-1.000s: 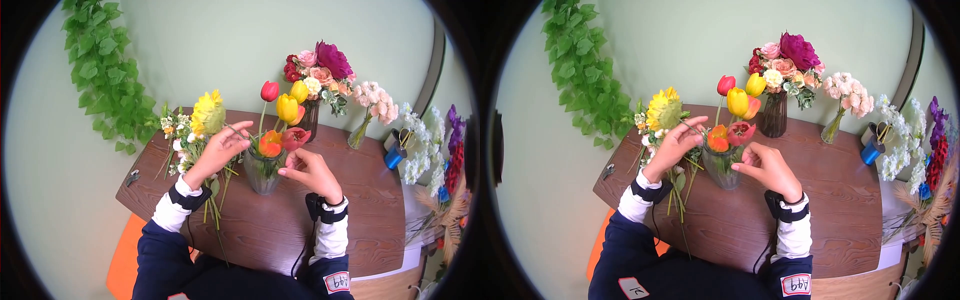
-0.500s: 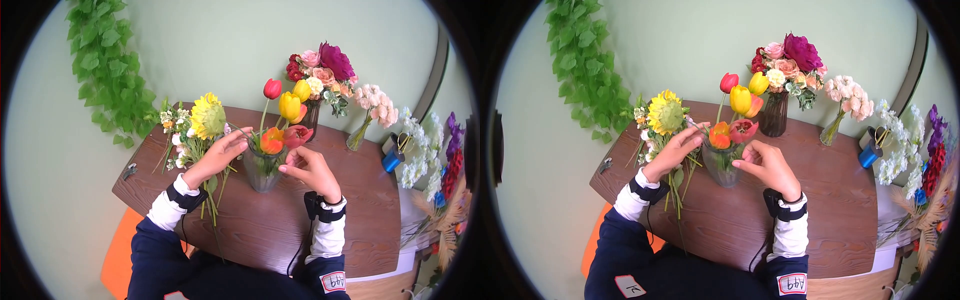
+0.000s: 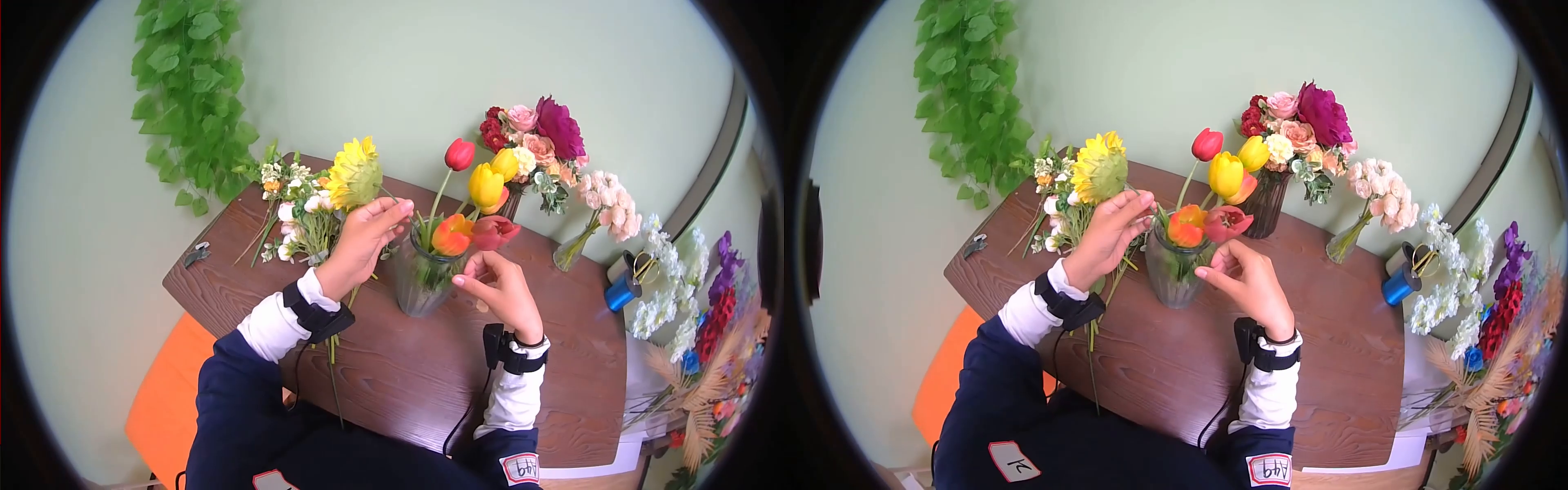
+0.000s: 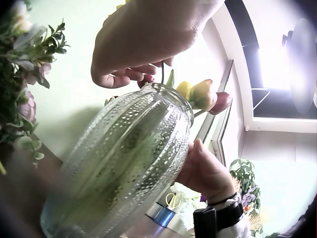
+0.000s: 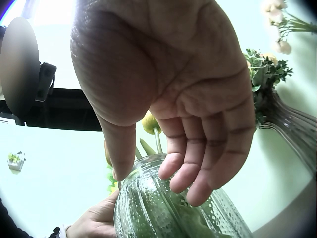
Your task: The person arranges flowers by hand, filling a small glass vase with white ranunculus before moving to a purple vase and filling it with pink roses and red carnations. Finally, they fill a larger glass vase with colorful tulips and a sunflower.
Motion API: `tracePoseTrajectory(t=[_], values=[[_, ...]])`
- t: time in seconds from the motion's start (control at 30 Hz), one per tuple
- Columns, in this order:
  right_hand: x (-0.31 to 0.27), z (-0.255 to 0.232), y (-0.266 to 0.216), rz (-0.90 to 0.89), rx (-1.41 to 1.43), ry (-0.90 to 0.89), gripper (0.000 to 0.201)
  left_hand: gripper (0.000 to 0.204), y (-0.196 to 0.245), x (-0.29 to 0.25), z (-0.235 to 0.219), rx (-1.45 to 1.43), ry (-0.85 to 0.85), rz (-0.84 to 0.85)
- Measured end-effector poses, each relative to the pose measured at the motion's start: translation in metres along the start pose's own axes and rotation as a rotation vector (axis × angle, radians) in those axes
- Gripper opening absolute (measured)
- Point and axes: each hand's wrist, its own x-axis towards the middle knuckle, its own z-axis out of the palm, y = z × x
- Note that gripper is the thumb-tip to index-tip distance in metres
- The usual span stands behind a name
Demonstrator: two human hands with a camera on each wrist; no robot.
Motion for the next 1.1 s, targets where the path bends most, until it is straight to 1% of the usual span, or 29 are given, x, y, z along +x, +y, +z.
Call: tracePoseTrajectory(t=[0.07, 0.1, 0.17, 0.27, 0.33, 0.4, 0.47, 0.5, 0.53, 0.57, 0.6, 0.63, 0.67, 0.7, 0.73, 0.77, 0.8, 0.83, 0.9, 0.93, 0.97, 1.03, 1.07, 1.1], values=[[0.0, 0.0, 0.0, -0.012, -0.015, 0.002, 0.026, 0.011, 0.0, 0.002, 0.004, -0.139, 0.046, -0.073], [0.0, 0.0, 0.0, -0.017, -0.018, 0.005, 0.025, 0.011, -0.001, 0.003, 0.005, -0.142, 0.047, -0.07], [0.0, 0.0, 0.0, -0.022, -0.022, 0.006, 0.025, 0.012, -0.005, 0.006, 0.007, -0.202, 0.108, -0.116], [0.0, 0.0, -0.001, -0.001, -0.011, 0.004, 0.025, 0.013, -0.008, 0.011, 0.006, -0.197, 0.122, -0.122], [0.0, -0.001, -0.001, -0.011, -0.021, -0.022, 0.019, 0.013, -0.008, 0.01, 0.006, -0.154, 0.112, -0.108], [0.0, -0.001, -0.001, -0.006, -0.018, -0.021, 0.02, 0.013, -0.01, 0.01, 0.004, -0.11, 0.1, -0.096], [0.0, -0.001, -0.001, 0.0, -0.016, -0.021, 0.02, 0.015, -0.012, 0.01, 0.0, -0.067, 0.014, -0.074], [0.001, 0.0, -0.002, 0.018, -0.007, 0.009, 0.027, 0.015, -0.012, 0.008, -0.002, -0.067, 0.014, -0.075], [0.0, 0.0, -0.003, 0.037, 0.003, 0.038, 0.036, 0.023, -0.009, 0.005, -0.002, 0.005, -0.033, -0.076], [0.0, 0.002, 0.0, 0.04, 0.005, 0.038, 0.036, 0.033, -0.007, 0.001, 0.0, 0.076, -0.08, -0.078], [-0.001, 0.006, 0.003, -0.092, -0.095, 0.07, 0.047, 0.033, -0.007, -0.002, 0.001, 0.077, -0.081, -0.082], [-0.001, 0.009, 0.003, -0.223, -0.193, 0.104, 0.059, 0.047, -0.008, -0.007, 0.002, 0.195, -0.172, -0.053], [-0.002, 0.012, 0.0, -0.22, -0.189, 0.108, 0.059, 0.061, -0.008, -0.01, 0.002, 0.313, -0.264, -0.023], [-0.003, 0.016, -0.005, -0.186, -0.216, 0.094, 0.067, 0.061, -0.014, -0.011, -0.003, 0.316, -0.268, -0.028], [-0.005, 0.018, -0.009, -0.15, -0.243, 0.08, 0.076, 0.07, -0.015, -0.012, -0.005, 0.46, -0.337, 0.031], [-0.004, 0.021, -0.008, -0.145, -0.239, 0.085, 0.076, 0.079, -0.015, -0.013, -0.006, 0.604, -0.406, 0.091], [-0.003, 0.023, -0.006, -0.176, -0.237, 0.089, 0.076, 0.094, -0.014, -0.015, -0.008, 0.578, -0.434, 0.051], [-0.001, 0.025, -0.005, -0.207, -0.235, 0.092, 0.077, 0.094, -0.016, -0.016, -0.01, 0.58, -0.44, 0.044], [0.001, 0.028, -0.006, -0.18, -0.199, 0.068, 0.077, 0.102, -0.022, -0.016, -0.015, 0.729, -0.463, 0.264], [0.003, 0.03, -0.006, -0.16, -0.168, 0.037, 0.078, 0.109, -0.019, -0.017, -0.015, 0.749, -0.498, 0.219], [0.007, 0.033, -0.005, -0.156, -0.162, 0.042, 0.078, 0.109, -0.022, -0.018, -0.015, 0.753, -0.503, 0.214], [0.019, 0.041, 0.0, -0.348, -0.289, 0.109, 0.078, 0.113, -0.036, -0.02, -0.018, 0.976, -0.359, 0.349], [0.027, 0.045, 0.003, -0.342, -0.283, 0.114, 0.078, 0.118, -0.043, -0.022, -0.018, 1.011, -0.3, 0.383], [0.036, 0.049, 0.006, -0.372, -0.238, 0.113, 0.078, 0.118, -0.049, -0.022, -0.018, 1.014, -0.308, 0.376]])
